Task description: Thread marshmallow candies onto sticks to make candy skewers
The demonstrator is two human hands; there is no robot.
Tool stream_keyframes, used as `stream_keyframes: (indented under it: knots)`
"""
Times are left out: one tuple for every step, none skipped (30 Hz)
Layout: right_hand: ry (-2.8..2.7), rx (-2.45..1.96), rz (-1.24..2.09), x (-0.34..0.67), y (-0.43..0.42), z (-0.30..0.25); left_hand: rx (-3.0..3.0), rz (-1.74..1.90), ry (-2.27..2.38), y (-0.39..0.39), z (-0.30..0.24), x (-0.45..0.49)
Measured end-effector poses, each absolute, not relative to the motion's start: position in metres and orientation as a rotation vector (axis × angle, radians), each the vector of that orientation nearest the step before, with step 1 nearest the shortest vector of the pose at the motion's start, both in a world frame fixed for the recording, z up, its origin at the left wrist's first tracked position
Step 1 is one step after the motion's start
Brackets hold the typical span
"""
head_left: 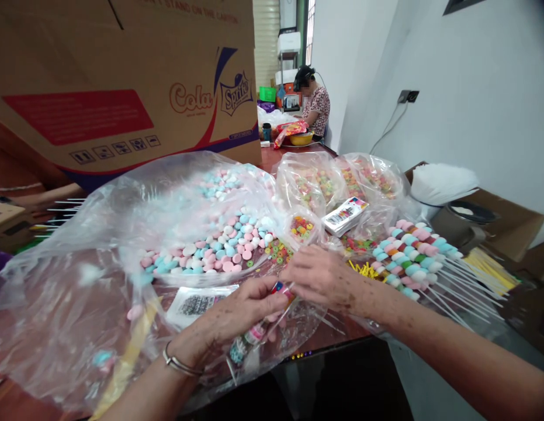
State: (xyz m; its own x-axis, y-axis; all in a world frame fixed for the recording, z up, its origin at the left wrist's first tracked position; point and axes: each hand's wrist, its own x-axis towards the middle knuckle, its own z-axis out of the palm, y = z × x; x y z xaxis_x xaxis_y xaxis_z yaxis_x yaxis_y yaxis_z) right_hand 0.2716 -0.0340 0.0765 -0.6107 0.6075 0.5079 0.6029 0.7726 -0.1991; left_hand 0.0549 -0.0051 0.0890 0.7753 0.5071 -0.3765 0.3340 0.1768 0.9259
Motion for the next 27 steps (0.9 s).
stream_keyframes:
  knots:
    - [-2.314,-0.951,0.022,0.272,-0.035,0.079,1.371,0.185,0.774,-0.006,0.09,0.056]
    - [-2.22,-1.014,0.032,0.271,-0.036,0.081,1.31,0.231,0.817,-0.007,0.09,0.058]
    - [-2.135,-1.08,0.046,0.271,-0.037,0.082,1.249,0.271,0.857,-0.008,0.09,0.06]
    - [-2.074,-1.137,0.065,0.27,-0.038,0.082,1.196,0.308,0.886,-0.01,0.089,0.063]
    - [-2.043,-1.182,0.09,0.268,-0.04,0.082,1.156,0.354,0.911,-0.011,0.089,0.065]
    - [-2.034,-1.211,0.12,0.267,-0.041,0.081,1.133,0.4,0.934,-0.014,0.088,0.068]
    - [-2.039,-1.228,0.161,0.265,-0.043,0.08,1.121,0.442,0.955,-0.016,0.087,0.07]
    - [-2.048,-1.234,0.21,0.263,-0.045,0.079,1.12,0.482,0.975,-0.019,0.087,0.072]
    - [-2.054,-1.235,0.27,0.261,-0.047,0.079,1.128,0.514,0.996,-0.021,0.086,0.074]
    - [-2.053,-1.233,0.346,0.259,-0.049,0.079,1.139,0.535,1.016,-0.023,0.086,0.075]
    - [-2.037,-1.232,0.437,0.257,-0.05,0.079,1.15,0.551,1.033,-0.025,0.085,0.076]
    - [-1.996,-1.23,0.539,0.254,-0.052,0.079,1.163,0.568,1.05,-0.026,0.085,0.077]
    - [-1.916,-1.234,0.64,0.251,-0.054,0.079,1.178,0.599,1.071,-0.027,0.085,0.078]
    - [-1.807,-1.245,0.737,0.248,-0.055,0.079,1.199,0.641,1.092,-0.026,0.086,0.078]
    - [-1.687,-1.267,0.823,0.244,-0.057,0.078,1.229,0.687,1.112,-0.025,0.086,0.079]
    - [-1.576,-1.298,0.9,0.239,-0.058,0.077,1.263,0.734,1.129,-0.024,0.086,0.08]
    - [-1.491,-1.323,0.969,0.235,-0.058,0.076,1.293,0.773,1.145,-0.024,0.086,0.081]
    - [-1.442,-1.335,1.029,0.232,-0.059,0.074,1.306,0.801,1.157,-0.023,0.085,0.082]
    - [-1.422,-1.333,1.077,0.229,-0.059,0.073,1.296,0.814,1.154,-0.023,0.084,0.083]
    - [-1.416,-1.315,1.107,0.227,-0.059,0.071,1.26,0.819,1.131,-0.023,0.083,0.083]
    - [-1.405,-1.287,1.119,0.226,-0.059,0.068,1.203,0.822,1.085,-0.024,0.081,0.084]
    - [-1.385,-1.256,1.125,0.226,-0.059,0.066,1.14,0.825,1.019,-0.025,0.079,0.084]
    - [-1.346,-1.224,1.135,0.226,-0.059,0.063,1.081,0.827,0.945,-0.026,0.077,0.083]
    - [-1.291,-1.191,1.162,0.227,-0.059,0.06,1.029,0.826,0.879,-0.027,0.076,0.082]
    - [-1.223,-1.146,1.207,0.228,-0.059,0.057,0.983,0.822,0.835,-0.028,0.074,0.081]
    - [-1.149,-1.088,1.263,0.229,-0.059,0.054,0.942,0.807,0.815,-0.029,0.073,0.08]
    - [-1.08,-1.019,1.326,0.23,-0.059,0.052,0.908,0.782,0.817,-0.029,0.072,0.078]
